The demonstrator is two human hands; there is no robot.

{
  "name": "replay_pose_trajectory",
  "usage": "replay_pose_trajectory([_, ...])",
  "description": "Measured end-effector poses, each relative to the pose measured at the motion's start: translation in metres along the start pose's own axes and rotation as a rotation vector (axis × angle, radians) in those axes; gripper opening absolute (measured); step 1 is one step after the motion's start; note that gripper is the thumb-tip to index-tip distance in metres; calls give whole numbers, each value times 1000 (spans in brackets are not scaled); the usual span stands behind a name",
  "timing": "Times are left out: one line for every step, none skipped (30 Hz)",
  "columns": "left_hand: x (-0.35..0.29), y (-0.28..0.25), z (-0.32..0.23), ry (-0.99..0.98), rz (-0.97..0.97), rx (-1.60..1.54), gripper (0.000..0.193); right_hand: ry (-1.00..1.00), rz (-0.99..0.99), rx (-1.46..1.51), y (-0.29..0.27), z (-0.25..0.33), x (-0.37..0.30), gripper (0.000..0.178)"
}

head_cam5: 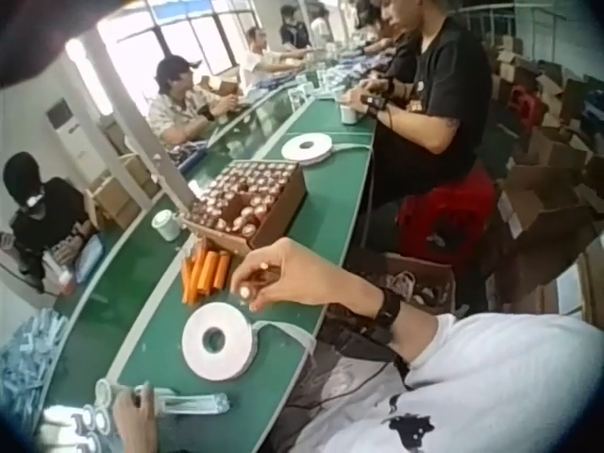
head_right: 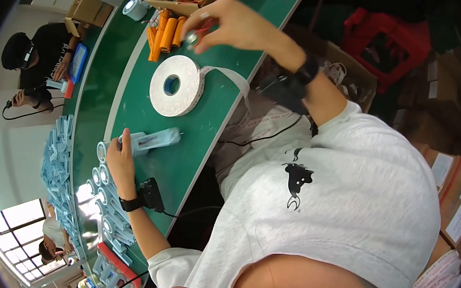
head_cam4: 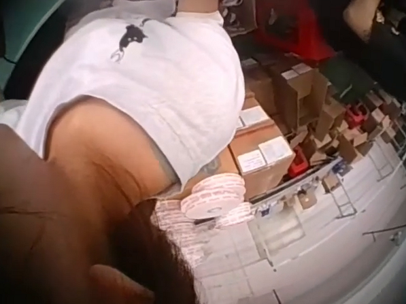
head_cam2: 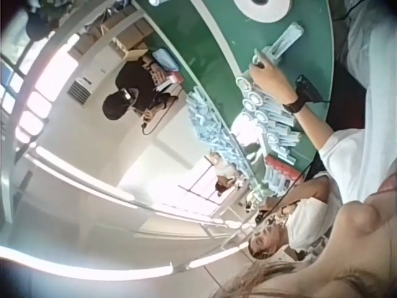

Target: The person applies double-sided tape to batteries and inserts them into fan housings. They pull tape from a roll, press a battery onto it, and tear the tape before placing the battery into a housing and setting the assembly aside.

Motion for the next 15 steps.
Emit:
replay_pose_trajectory([-3,3,-2,-104,10,-13,39,76,22,-70,16,9,5,27])
replay_pose_trajectory([-7,4,-4,-97,22,-23,39,156,34,-149,28,16,7,28])
replay_pose_trajectory([-12,1,-5,129,-86,-75,36,93,56,-138,39,22,7,28])
replay_pose_trajectory([-19,-2,-6,352,-196,-131,33,31,81,-126,49,27,9,28])
replay_pose_trajectory([-34,-16,2,530,-331,-165,30,20,117,-109,69,36,16,28])
replay_pose_trajectory([-30,-10,-3,548,-315,-194,30,-28,113,-92,76,37,17,27])
replay_pose_trajectory([-27,-4,-9,629,-246,-199,28,-77,110,-74,80,38,16,27])
replay_pose_trajectory([-28,-3,-9,684,-190,-188,27,-71,121,-82,89,40,18,27])
replay_pose_trajectory([-29,0,-8,740,-134,-178,25,-112,177,-36,98,44,19,27])
replay_pose_trajectory([-28,4,-6,735,-132,-191,25,-153,232,10,105,47,19,28])
replay_pose_trajectory([-30,6,-2,743,-161,-132,24,-196,295,63,114,51,20,28])
replay_pose_trajectory([-31,9,1,751,-190,-71,22,-193,312,61,123,52,21,28])
replay_pose_trajectory([-29,13,2,774,-214,-16,21,-250,334,48,130,48,18,27])
replay_pose_trajectory([-29,17,1,775,-212,-30,21,-308,356,34,137,43,15,26])
replay_pose_trajectory([-30,19,-1,786,-239,-27,18,-366,377,21,140,38,12,24])
Point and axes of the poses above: each hand's wrist, its own x-axis towards the middle knuckle, its own y-axis out of the palm, z = x × y, the point moved 1 cm from there along x, towards the middle knuckle, and after that the axes turned 10 degrees about -z, right-handed, at the moved point
